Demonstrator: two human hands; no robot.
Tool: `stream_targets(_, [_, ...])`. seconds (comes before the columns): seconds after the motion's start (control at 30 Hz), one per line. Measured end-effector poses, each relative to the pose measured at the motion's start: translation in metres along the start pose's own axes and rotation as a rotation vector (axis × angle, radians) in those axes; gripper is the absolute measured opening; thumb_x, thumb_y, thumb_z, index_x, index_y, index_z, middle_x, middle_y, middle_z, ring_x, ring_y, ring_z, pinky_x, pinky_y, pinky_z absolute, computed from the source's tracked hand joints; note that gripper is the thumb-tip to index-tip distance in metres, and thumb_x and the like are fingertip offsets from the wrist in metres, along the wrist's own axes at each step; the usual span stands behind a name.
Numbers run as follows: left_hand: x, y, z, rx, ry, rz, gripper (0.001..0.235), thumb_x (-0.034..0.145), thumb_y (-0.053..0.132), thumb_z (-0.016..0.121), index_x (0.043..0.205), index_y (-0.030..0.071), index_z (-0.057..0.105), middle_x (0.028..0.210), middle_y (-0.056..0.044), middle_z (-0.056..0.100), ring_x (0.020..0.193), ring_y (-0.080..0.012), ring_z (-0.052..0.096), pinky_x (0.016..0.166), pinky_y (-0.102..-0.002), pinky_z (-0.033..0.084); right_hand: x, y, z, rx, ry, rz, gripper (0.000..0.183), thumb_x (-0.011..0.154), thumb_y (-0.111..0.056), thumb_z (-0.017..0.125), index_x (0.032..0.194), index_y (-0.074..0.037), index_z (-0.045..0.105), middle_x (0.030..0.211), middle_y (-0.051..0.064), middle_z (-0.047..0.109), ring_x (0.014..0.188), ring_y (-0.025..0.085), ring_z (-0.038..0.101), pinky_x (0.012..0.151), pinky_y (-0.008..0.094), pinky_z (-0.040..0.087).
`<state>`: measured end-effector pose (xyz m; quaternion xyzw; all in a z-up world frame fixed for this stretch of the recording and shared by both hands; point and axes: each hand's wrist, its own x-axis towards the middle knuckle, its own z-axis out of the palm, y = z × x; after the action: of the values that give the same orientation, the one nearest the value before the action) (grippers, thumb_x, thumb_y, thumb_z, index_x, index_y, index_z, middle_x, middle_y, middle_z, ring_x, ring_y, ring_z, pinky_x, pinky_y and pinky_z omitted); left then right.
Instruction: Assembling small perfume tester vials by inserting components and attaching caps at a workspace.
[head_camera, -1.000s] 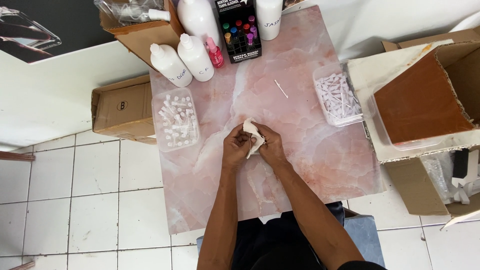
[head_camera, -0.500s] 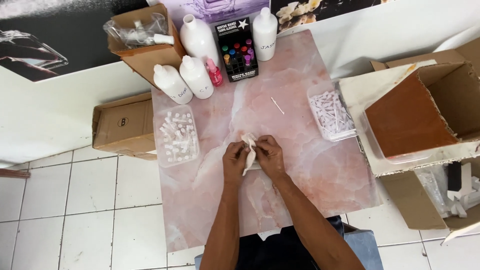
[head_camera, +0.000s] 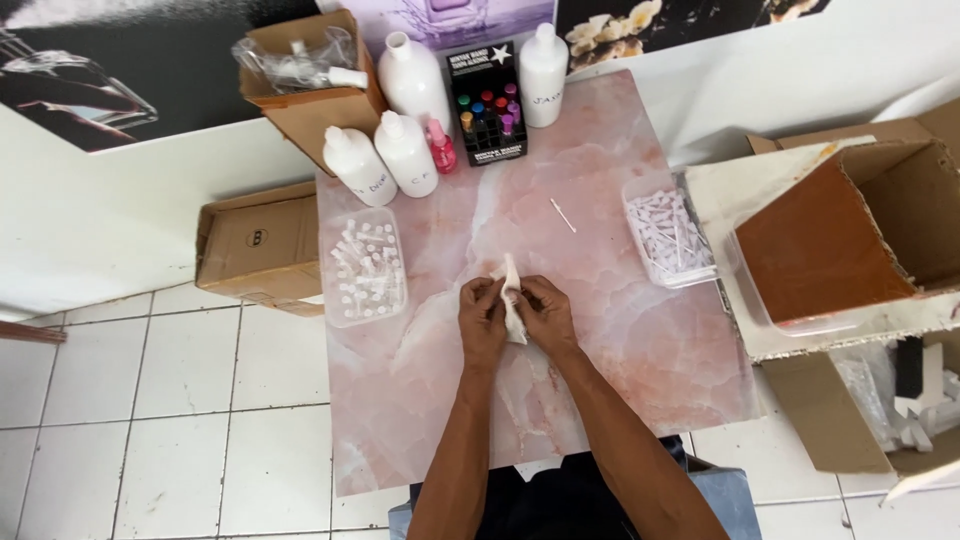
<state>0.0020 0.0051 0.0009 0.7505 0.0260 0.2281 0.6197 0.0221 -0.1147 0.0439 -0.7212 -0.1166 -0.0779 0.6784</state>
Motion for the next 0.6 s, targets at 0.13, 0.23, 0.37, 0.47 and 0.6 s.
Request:
stream_targets(0.13, [0.003,0.008,-0.006,-0.012,-0.069,0.041,0.029,0.089,-0.015,0.056,0.11,-0.005,0.074,0.128,-0.019,0.05,0.116,-0.0336,0.058,0.104,-0.045,0.048,-0.002,0.009,0.005,-0.008,0.003,-0.028,0.013,0.088,-0.006,0.081,0.101,-0.007,0.082,0.093,0.013,0.075,0.089,0.02,0.072,0.08,0.036,0.056])
stream_targets(0.23, [0.006,0.016,-0.013,-0.064,-0.115,0.05,0.03,0.088,-0.019,0.051,0.107,-0.008,0.072,0.126,-0.022,0.051,0.119,-0.0365,0.058,0.106,-0.047,0.045,-0.003,0.015,0.008,-0.029,0.025,-0.017,0.011,0.091,-0.006,0.079,0.101,-0.007,0.083,0.093,0.012,0.076,0.088,0.019,0.072,0.079,0.034,0.056])
stream_targets(0.37, [0.005,0.025,-0.022,-0.172,-0.211,-0.014,0.028,0.091,-0.018,0.051,0.109,-0.008,0.071,0.135,-0.025,0.051,0.127,-0.0413,0.055,0.11,-0.051,0.042,-0.006,0.01,0.008,-0.032,0.03,0.02,0.01,0.096,-0.008,0.075,0.102,-0.008,0.083,0.093,0.01,0.077,0.088,0.017,0.071,0.083,0.035,0.056])
stream_targets(0.47, [0.008,0.034,-0.024,-0.227,-0.227,-0.121,0.03,0.095,-0.012,0.054,0.117,-0.003,0.073,0.136,-0.023,0.054,0.129,-0.0373,0.055,0.111,-0.048,0.044,-0.004,0.004,0.008,-0.023,0.029,0.014,0.01,0.097,-0.008,0.073,0.101,-0.008,0.083,0.094,0.01,0.077,0.09,0.017,0.07,0.084,0.036,0.055])
stream_targets(0.6, [0.005,0.027,-0.015,-0.184,-0.075,-0.208,0.025,0.093,0.002,0.073,0.116,0.008,0.078,0.119,-0.012,0.065,0.112,-0.0205,0.066,0.099,-0.034,0.055,-0.004,0.001,0.004,-0.008,0.018,0.003,0.014,0.1,-0.007,0.067,0.1,-0.007,0.082,0.095,0.01,0.077,0.092,0.017,0.07,0.086,0.037,0.055])
